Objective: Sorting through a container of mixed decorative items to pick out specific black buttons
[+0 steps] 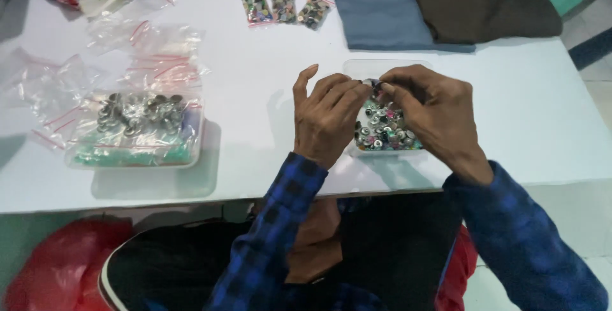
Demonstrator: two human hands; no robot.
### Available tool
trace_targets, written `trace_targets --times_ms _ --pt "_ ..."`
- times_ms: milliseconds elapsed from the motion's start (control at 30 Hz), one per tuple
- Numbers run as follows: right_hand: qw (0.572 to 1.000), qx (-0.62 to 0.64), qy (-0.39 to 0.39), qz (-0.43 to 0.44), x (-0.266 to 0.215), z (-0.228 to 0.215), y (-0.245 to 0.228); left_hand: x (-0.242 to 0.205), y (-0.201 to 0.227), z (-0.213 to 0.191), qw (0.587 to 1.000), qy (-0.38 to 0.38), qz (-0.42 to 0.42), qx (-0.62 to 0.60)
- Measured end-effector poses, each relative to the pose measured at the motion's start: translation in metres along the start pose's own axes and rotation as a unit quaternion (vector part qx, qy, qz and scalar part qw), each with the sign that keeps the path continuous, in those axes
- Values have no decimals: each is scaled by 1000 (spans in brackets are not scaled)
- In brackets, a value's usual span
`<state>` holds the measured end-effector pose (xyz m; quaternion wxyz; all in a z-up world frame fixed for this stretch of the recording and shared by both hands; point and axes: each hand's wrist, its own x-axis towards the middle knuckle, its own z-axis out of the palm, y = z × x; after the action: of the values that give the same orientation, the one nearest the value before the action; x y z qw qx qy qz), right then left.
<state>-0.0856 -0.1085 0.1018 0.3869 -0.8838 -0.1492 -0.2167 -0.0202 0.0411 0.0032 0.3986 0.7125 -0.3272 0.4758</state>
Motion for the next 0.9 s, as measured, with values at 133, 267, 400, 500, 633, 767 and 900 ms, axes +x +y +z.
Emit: trace_targets --times_ms 133,267,400,500,633,767,900 --pt "997 28 45 -49 -15 41 -37 -14 -22 -57 994 34 -100 -24" --pt "994 26 72 -84 -43 110 -44 -51 -61 -97 977 -22 -208 -45" --pt "994 -70 65 -58 -50 166 -18 -82 -84 -110 950 -108 -281 -78" --pt "994 -96 57 -4 -57 190 25 -97 -89 -104 950 -170 -259 -43" --pt "995 -6 38 93 -50 181 11 -90 -90 -105 944 -202 -261 -24" --pt "990 13 23 135 -48 181 13 -87 -86 -109 937 -232 -261 -23" --pt "988 19 23 155 -49 181 16 -91 -91 -109 920 -245 -300 -58"
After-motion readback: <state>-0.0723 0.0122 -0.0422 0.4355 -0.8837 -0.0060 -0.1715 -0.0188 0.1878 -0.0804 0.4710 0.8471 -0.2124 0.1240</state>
